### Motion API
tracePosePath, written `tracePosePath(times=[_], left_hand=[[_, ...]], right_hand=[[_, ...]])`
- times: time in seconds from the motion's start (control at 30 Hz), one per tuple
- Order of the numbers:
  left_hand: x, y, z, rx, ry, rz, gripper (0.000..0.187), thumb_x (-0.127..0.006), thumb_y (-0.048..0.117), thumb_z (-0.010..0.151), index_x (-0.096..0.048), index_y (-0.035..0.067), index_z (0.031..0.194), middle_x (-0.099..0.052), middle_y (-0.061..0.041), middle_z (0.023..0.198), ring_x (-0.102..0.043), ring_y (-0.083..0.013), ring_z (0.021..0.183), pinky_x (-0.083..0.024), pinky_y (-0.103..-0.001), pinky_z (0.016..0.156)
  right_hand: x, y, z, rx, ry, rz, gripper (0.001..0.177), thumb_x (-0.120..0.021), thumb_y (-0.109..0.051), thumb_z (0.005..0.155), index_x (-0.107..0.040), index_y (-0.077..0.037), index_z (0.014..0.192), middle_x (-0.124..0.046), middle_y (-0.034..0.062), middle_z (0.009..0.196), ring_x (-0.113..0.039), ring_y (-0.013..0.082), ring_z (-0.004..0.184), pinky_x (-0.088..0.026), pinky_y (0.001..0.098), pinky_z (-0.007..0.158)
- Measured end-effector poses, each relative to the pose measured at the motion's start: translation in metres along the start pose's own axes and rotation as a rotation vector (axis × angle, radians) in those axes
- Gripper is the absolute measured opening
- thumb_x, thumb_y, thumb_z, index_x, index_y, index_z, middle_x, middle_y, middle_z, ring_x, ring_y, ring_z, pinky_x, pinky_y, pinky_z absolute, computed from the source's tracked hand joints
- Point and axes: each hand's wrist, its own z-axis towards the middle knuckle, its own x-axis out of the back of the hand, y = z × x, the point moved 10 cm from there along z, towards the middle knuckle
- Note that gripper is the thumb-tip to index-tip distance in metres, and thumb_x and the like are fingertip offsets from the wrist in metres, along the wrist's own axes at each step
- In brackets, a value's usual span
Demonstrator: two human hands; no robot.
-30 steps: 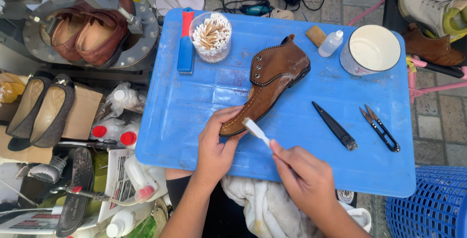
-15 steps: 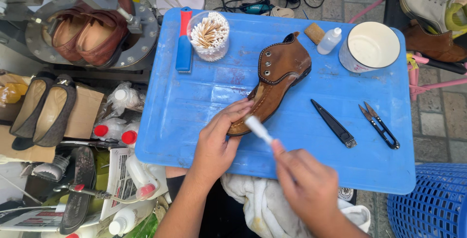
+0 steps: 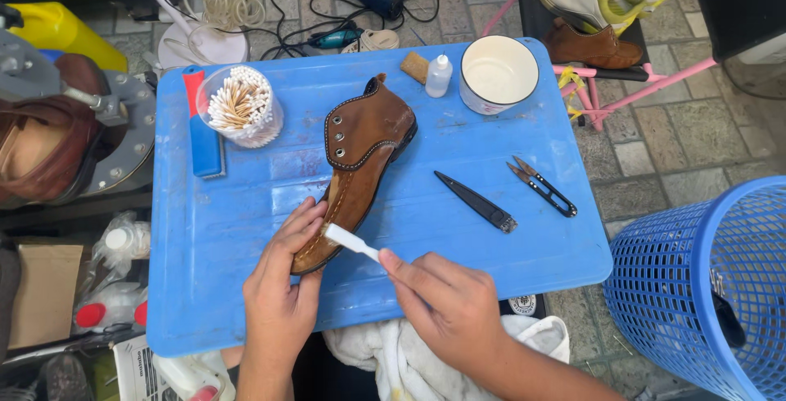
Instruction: The person scrubs a brown leather shoe with a toothbrush dipped in a white liquid, then uses a blowtorch to heat the shoe's surface. The shoe is rotated and repositioned throughout the process.
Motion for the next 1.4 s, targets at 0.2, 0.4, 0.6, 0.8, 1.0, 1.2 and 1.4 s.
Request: tracePosePath(times=[0.2, 0.4, 0.6, 0.8, 1.0, 1.2, 1.4], left_hand=[[0.0, 0.002, 0.004, -0.013, -0.032, 0.046, 0.038, -0.06, -0.016, 0.08, -0.062, -0.002, 0.115, -0.068, -0.018, 0.135, -0.059, -0.0351, 0.139, -0.048, -0.043, 0.115], [-0.003, 0.004, 0.006, -0.01, -0.05, 0.071, 0.033, -0.062, -0.015, 0.083, -0.063, -0.001, 0.112, -0.068, -0.017, 0.136, -0.058, -0.0351, 0.14, -0.048, -0.042, 0.115], [-0.002, 0.007, 0.008, -0.013, -0.051, 0.066, 0.037, -0.062, -0.015, 0.082, -0.064, -0.001, 0.116, -0.068, -0.017, 0.135, -0.059, -0.0353, 0.139, -0.048, -0.042, 0.114], [0.001, 0.003, 0.007, -0.01, -0.049, 0.03, 0.041, -0.061, -0.017, 0.079, -0.064, -0.002, 0.117, -0.069, -0.017, 0.135, -0.058, -0.0359, 0.14, -0.047, -0.042, 0.116], [0.025, -0.009, 0.001, 0.051, 0.028, -0.083, 0.034, -0.069, -0.012, 0.085, -0.064, -0.003, 0.117, -0.07, -0.02, 0.132, -0.069, -0.0332, 0.125, -0.058, -0.04, 0.103], [0.047, 0.017, 0.004, -0.134, 0.146, 0.031, 0.035, -0.079, -0.006, 0.079, -0.066, -0.002, 0.111, -0.073, -0.02, 0.12, -0.074, -0.0327, 0.114, -0.059, -0.041, 0.102], [0.022, 0.035, 0.017, -0.329, 0.117, -0.029, 0.036, -0.089, 0.002, 0.077, -0.065, 0.003, 0.103, -0.075, -0.015, 0.116, -0.074, -0.0296, 0.112, -0.059, -0.039, 0.1]], right_hand=[[-0.004, -0.014, 0.0, 0.121, -0.05, -0.056, 0.029, -0.078, -0.001, 0.087, -0.073, -0.002, 0.116, -0.053, 0.0049, 0.068, -0.053, 0.0168, 0.051, -0.041, 0.0341, 0.045], [0.002, -0.012, 0.002, 0.094, -0.017, -0.05, 0.032, -0.076, -0.001, 0.087, -0.074, -0.001, 0.119, -0.055, 0.004, 0.069, -0.055, 0.0143, 0.052, -0.042, 0.0311, 0.045], [0.004, -0.007, 0.003, 0.088, -0.012, -0.046, 0.034, -0.077, -0.002, 0.085, -0.074, -0.003, 0.119, -0.059, 0.0022, 0.072, -0.056, 0.0131, 0.054, -0.044, 0.0293, 0.045], [-0.007, -0.014, -0.003, 0.121, -0.073, -0.051, 0.03, -0.079, -0.003, 0.08, -0.077, -0.004, 0.11, -0.06, 0.0041, 0.07, -0.056, 0.0155, 0.051, -0.044, 0.032, 0.045], [0.072, 0.096, 0.03, -0.267, 0.149, -0.461, 0.011, -0.073, -0.015, 0.101, -0.076, -0.006, 0.095, -0.065, 0.0126, 0.075, -0.059, 0.0249, 0.059, -0.045, 0.038, 0.056], [0.115, 0.218, 0.099, -0.48, 0.025, -0.738, 0.025, -0.07, -0.031, 0.098, -0.083, -0.022, 0.118, -0.071, 0.0194, 0.08, -0.069, 0.0383, 0.075, -0.054, 0.047, 0.073], [0.102, 0.261, 0.114, -0.591, -0.186, -0.807, 0.027, -0.073, -0.036, 0.089, -0.084, -0.018, 0.106, -0.074, 0.0213, 0.087, -0.07, 0.0433, 0.082, -0.055, 0.0512, 0.076]])
